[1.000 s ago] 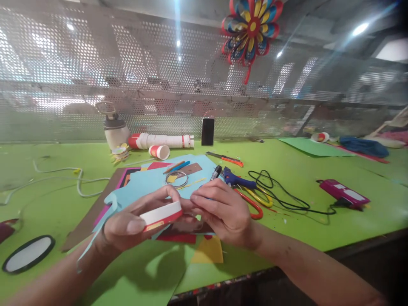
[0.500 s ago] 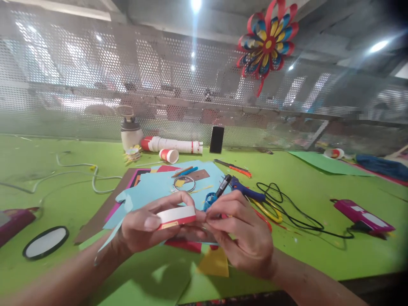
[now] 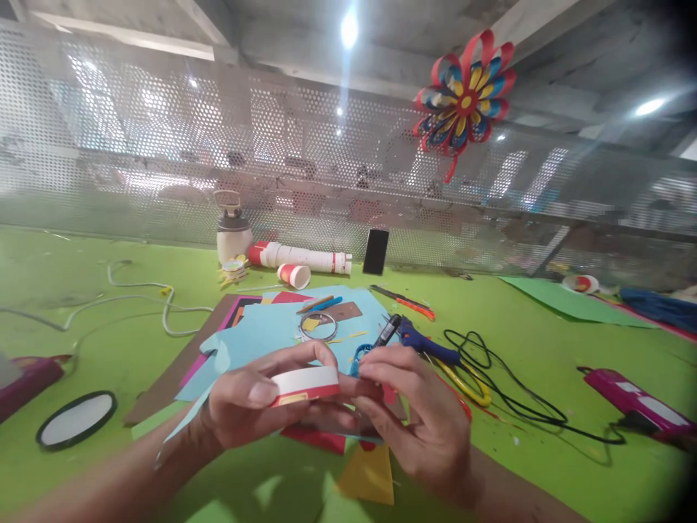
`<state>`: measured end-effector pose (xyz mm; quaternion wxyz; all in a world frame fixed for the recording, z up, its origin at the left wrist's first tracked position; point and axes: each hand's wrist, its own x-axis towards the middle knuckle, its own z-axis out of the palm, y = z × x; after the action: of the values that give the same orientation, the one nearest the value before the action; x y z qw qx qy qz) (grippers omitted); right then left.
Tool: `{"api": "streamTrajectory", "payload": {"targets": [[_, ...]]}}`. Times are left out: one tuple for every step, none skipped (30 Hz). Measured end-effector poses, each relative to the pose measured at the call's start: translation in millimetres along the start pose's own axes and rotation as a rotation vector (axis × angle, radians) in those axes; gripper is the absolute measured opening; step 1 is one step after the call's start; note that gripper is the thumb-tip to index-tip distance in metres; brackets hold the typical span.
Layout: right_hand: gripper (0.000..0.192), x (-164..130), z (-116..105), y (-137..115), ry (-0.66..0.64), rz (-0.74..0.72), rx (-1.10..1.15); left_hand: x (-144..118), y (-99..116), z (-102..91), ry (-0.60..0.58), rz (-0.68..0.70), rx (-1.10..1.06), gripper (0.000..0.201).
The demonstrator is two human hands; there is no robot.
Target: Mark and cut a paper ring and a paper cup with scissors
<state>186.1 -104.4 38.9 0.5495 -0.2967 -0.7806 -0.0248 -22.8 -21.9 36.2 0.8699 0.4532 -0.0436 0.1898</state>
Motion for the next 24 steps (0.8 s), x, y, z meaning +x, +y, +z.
{"api": "streamTrajectory", "payload": {"targets": [[0.038, 0.5, -0.3, 0.4, -0.016, -0.018, -0.003, -0.2, -0.2, -0.2, -0.001, 0.0, 0.008, 0.05], [0.039, 1.0, -0.7, 0.0, -0.024, -0.037, -0.007, -0.4, -0.4, -0.3, -0.004, 0.001, 0.014, 0.05], [0.039, 1.6, -1.1, -1.1, -0.026, -0.052, -0.012, -0.5, -0.7, -0.2, -0.008, 0.0, 0.019, 0.05], [0.04, 2.1, -1.5, -2.6, -0.023, -0.065, -0.016, -0.5, -0.9, 0.1, -0.015, -0.003, 0.022, 0.05], [0.04, 2.6, -1.8, -4.5, -0.013, -0.078, -0.024, -0.3, -1.0, 0.5, -0.025, -0.008, 0.022, 0.05], [0.039, 3.1, -2.1, -6.2, -0.003, -0.089, -0.031, 0.1, -0.9, 0.6, -0.034, -0.012, 0.019, 0.051], [0.037, 3.6, -2.6, -7.7, 0.018, -0.096, -0.045, 0.6, -0.6, 0.3, -0.038, -0.011, 0.019, 0.052], [0.034, 4.2, -3.4, -8.5, 0.049, -0.093, -0.069, 1.4, 0.0, -0.7, -0.04, 0.0, 0.025, 0.052], [0.031, 5.0, -4.6, -8.5, 0.084, -0.082, -0.098, 2.2, 0.8, -2.8, -0.037, 0.025, 0.035, 0.05], [0.027, 5.9, -6.5, -7.7, 0.116, -0.066, -0.125, 3.1, 1.7, -6.1, -0.016, 0.064, 0.058, 0.048], [0.025, 7.1, -8.9, -6.0, 0.139, -0.045, -0.148, 3.8, 2.8, -10.4, -0.007, 0.116, 0.089, 0.047], [0.022, 8.7, -11.8, -3.7, 0.147, -0.021, -0.167, 4.5, 4.0, -15.6, 0.026, 0.166, 0.126, 0.046], [0.02, 10.6, -15.2, -1.0, 0.145, 0.002, -0.179, 4.9, 5.2, -21.3, 0.094, 0.197, 0.178, 0.043], [0.018, 13.0, -19.0, 2.0, 0.137, 0.032, -0.195, 5.2, 6.5, -27.1, 0.162, 0.226, 0.236, 0.042], [0.018, 15.7, -23.2, 5.1, 0.127, 0.073, -0.217, 5.4, 7.8, -32.8, 0.244, 0.243, 0.273, 0.041], [0.02, 18.9, -28.1, 8.2, 0.142, 0.106, -0.251, 5.6, 9.2, -38.0, 0.333, 0.264, 0.296, 0.036], [0.021, 22.4, -33.6, 11.3, 0.152, 0.156, -0.293, 5.8, 10.6, -42.5, 0.412, 0.286, 0.305, 0.029], [0.023, 25.9, -39.9, 14.7, 0.183, 0.195, -0.329, 6.3, 12.0, -46.3, 0.482, 0.297, 0.311, 0.025], [0.024, 29.4, -47.2, 18.4, 0.217, 0.224, -0.369, 7.1, 13.3, -49.2, 0.587, 0.341, 0.301, 0.022], [0.025, 32.5, -55.3, 22.3, 0.25, 0.258, -0.407, 8.3, 14.3, -51.2, 0.636, 0.359, 0.293, 0.019], [0.025, 35.0, -63.9, 26.3, 0.284, 0.285, -0.442, 9.8, 14.9, -52.1, 0.664, 0.359, 0.287, 0.017], [0.026, 36.8, -72.7, 29.8, 0.298, 0.305, -0.47, 11.6, 14.8, -51.6, 0.698, 0.36, 0.298, 0.017], [0.029, 37.8, -81.0, 32.2, 0.288, 0.319, -0.489, 13.4, 14.0, -49.5, 0.756, 0.37, 0.38, 0.021], [0.027, 38.1, -88.1, 32.9, 0.26, 0.335, -0.504, 15.0, 12.4, -45.8, 0.791, 0.36, 0.508, 0.028]]}}
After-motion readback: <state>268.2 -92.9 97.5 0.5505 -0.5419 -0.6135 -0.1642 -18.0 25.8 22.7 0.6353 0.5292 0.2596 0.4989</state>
